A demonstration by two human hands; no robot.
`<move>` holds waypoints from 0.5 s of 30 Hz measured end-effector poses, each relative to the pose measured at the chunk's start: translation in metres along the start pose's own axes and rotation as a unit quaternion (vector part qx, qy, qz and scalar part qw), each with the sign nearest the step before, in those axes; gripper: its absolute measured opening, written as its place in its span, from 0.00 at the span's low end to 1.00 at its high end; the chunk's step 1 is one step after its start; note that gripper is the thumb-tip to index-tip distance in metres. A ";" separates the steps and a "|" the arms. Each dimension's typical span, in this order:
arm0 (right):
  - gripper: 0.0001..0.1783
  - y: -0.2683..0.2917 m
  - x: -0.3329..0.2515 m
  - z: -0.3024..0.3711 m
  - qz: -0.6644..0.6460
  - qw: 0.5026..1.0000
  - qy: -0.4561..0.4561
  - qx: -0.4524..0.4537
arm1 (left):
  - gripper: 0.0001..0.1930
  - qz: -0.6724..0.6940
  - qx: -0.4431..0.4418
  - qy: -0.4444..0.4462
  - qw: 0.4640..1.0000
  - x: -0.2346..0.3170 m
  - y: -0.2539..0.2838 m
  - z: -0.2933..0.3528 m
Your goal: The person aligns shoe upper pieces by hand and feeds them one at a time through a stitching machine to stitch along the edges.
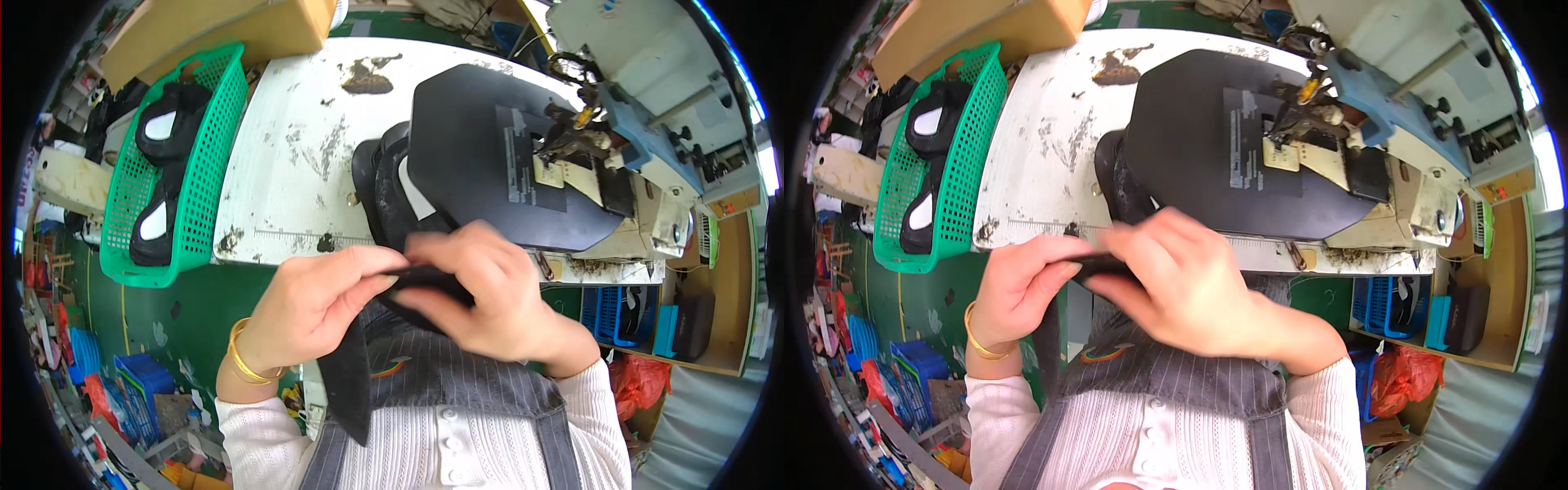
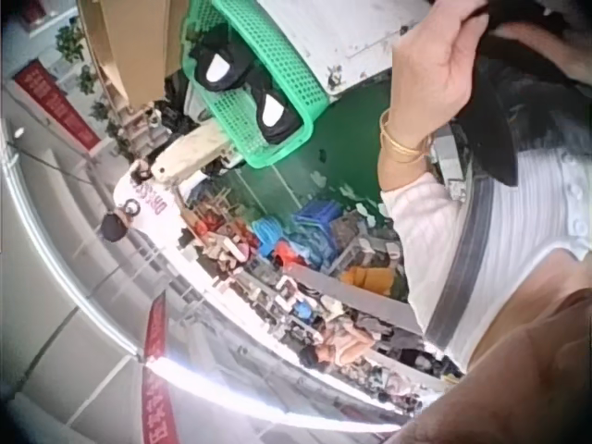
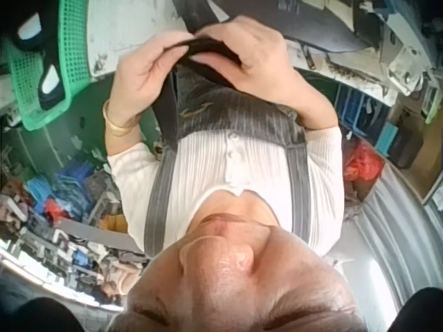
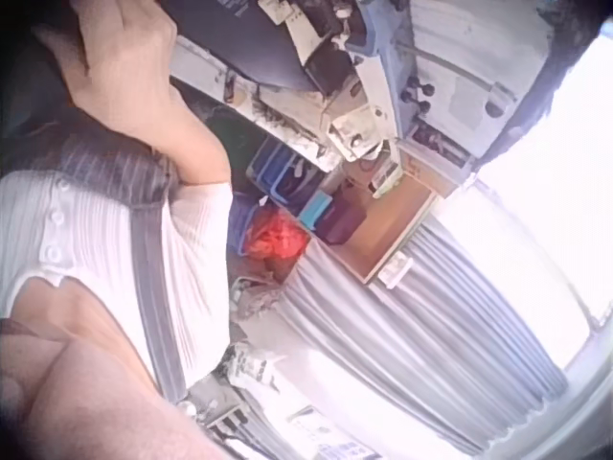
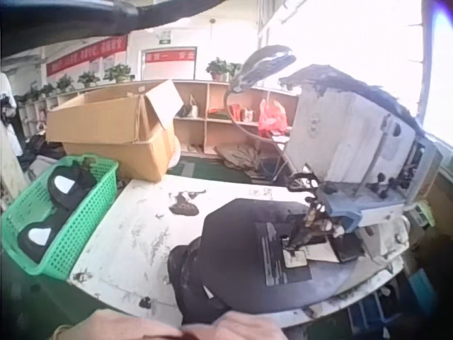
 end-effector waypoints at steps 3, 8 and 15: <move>0.07 0.017 0.015 0.005 -0.115 0.990 -0.081 -0.027 | 0.08 0.157 -0.006 0.112 0.981 -0.024 -0.004 -0.017; 0.04 0.035 0.024 0.030 -0.114 0.978 -0.165 0.056 | 0.09 0.209 -0.064 0.038 0.975 -0.026 -0.026 -0.037; 0.04 0.046 0.017 0.024 -0.023 0.990 -0.106 0.090 | 0.09 0.203 -0.034 -0.054 0.977 -0.017 -0.028 -0.053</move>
Point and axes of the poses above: each hand's wrist, its own z-axis away from the middle knuckle, its own y-axis out of the back of the hand, x = y × z, the point moved 1 cm from there along -z, towards the middle knuckle, and after that the axes turned 13 degrees about z, right-handed, at the moved point
